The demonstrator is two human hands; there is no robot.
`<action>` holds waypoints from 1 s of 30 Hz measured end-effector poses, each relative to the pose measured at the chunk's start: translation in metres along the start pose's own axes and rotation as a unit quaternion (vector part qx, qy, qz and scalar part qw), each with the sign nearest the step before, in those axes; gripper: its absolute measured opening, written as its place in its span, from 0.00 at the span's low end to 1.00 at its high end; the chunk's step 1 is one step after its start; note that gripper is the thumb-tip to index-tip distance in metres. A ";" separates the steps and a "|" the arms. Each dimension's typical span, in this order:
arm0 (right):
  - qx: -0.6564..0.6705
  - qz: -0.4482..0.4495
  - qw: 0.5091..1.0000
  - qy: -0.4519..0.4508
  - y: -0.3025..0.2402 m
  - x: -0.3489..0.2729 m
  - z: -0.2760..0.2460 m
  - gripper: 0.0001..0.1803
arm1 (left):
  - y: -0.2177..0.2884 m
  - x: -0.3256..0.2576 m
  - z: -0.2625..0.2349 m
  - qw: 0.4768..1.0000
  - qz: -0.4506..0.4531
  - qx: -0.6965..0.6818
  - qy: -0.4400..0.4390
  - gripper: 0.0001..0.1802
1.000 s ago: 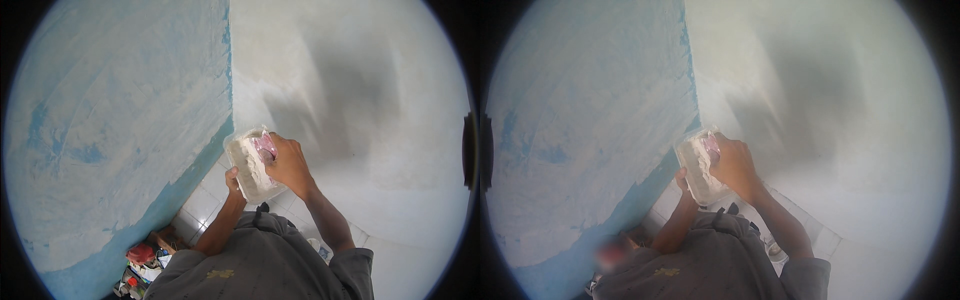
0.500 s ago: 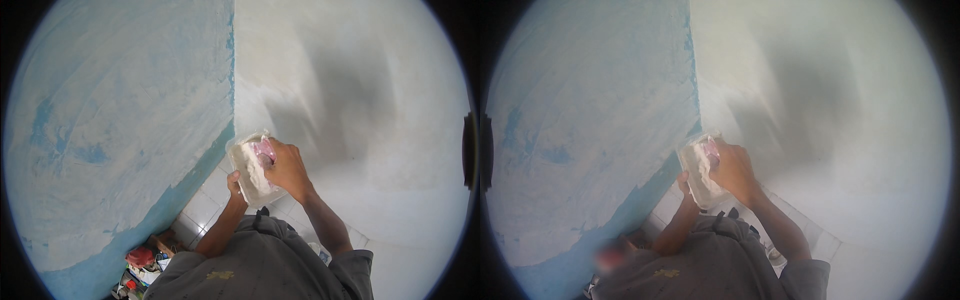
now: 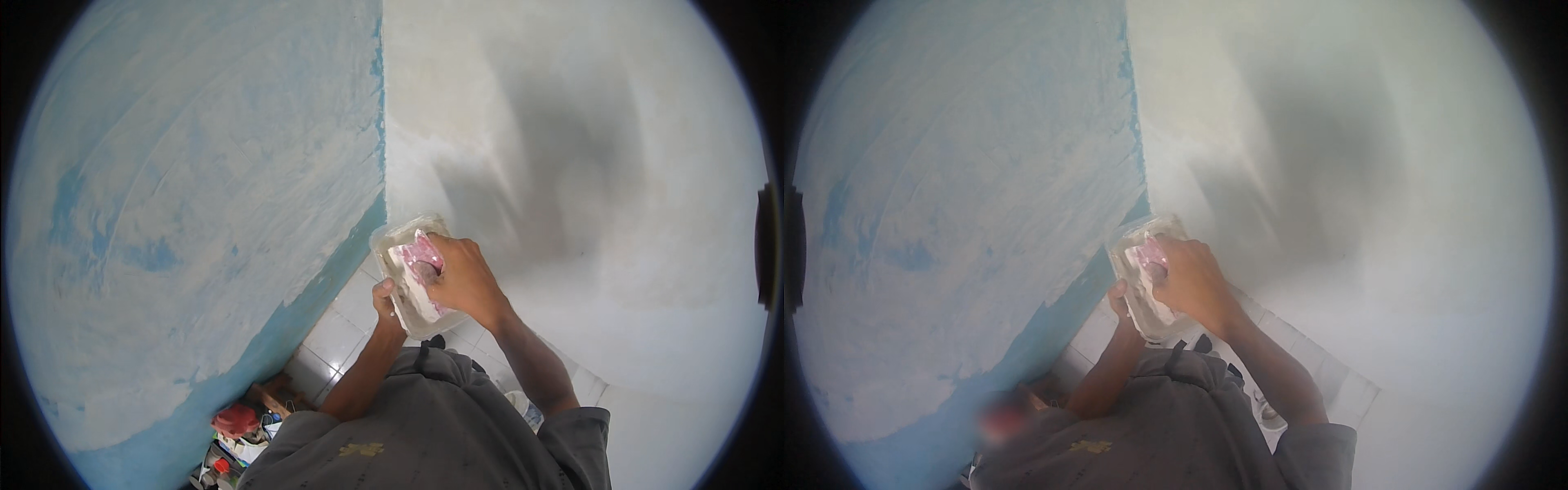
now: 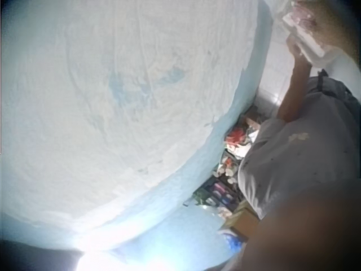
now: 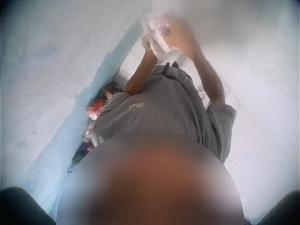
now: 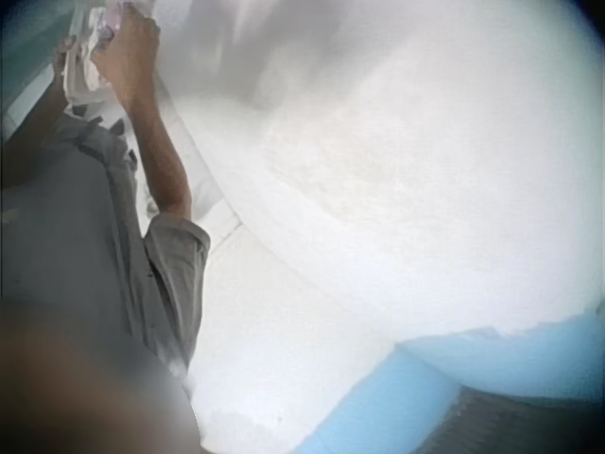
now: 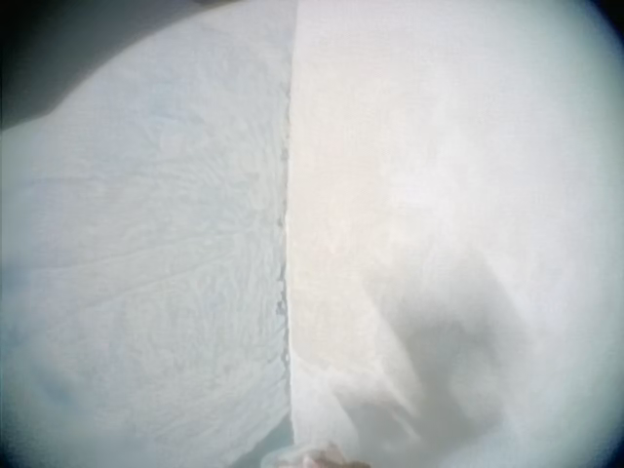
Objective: The person mixes white plaster in a container using a trowel, then applies the plaster to a wall and ceiling using smooth strokes. The person repeatedly scoops plaster and spreads it across the surface.
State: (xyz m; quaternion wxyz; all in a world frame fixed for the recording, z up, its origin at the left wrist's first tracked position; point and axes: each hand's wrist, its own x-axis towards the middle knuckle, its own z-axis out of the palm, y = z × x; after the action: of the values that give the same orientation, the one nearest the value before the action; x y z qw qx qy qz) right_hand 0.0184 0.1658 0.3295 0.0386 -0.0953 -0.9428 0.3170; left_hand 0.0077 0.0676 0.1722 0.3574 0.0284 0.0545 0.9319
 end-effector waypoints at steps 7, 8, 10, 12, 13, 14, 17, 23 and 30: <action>0.045 -0.010 0.997 0.060 0.015 -0.008 0.003 0.12 | -0.002 0.001 -0.014 0.999 -0.002 -0.036 -0.007 0.46; 0.033 -0.016 0.997 0.065 0.018 -0.009 0.003 0.11 | -0.003 -0.001 -0.018 0.999 -0.004 -0.044 -0.008 0.46; 0.106 0.018 0.993 0.053 0.016 -0.011 -0.006 0.11 | -0.003 -0.002 -0.014 0.998 -0.002 -0.059 -0.011 0.46; 0.159 0.039 0.986 0.036 0.017 -0.011 -0.014 0.11 | -0.004 0.000 -0.016 0.997 0.003 -0.070 -0.017 0.46; 0.176 0.042 0.983 0.025 0.018 -0.011 -0.017 0.11 | -0.003 0.000 -0.017 0.997 0.005 -0.074 -0.021 0.46; 0.193 0.045 0.980 0.014 0.018 -0.010 -0.020 0.11 | -0.003 0.000 -0.018 0.997 0.006 -0.080 -0.014 0.46; 0.224 0.086 0.971 0.005 0.015 -0.012 -0.024 0.11 | -0.001 -0.003 -0.010 0.995 0.003 -0.097 -0.018 0.46; 0.124 -0.003 0.991 0.041 0.011 -0.007 -0.014 0.07 | 0.002 -0.004 -0.008 0.999 -0.001 -0.049 -0.004 0.47; 0.106 0.060 0.990 0.073 0.008 0.004 -0.007 0.08 | 0.033 -0.003 -0.012 0.999 -0.043 -0.027 0.008 0.47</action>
State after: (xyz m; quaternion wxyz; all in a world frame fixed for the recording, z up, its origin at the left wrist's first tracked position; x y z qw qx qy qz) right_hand 0.0169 0.1764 0.3304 0.0983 -0.1695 -0.8914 0.4087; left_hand -0.0128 0.0402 0.1640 0.3976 0.0094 0.0335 0.9169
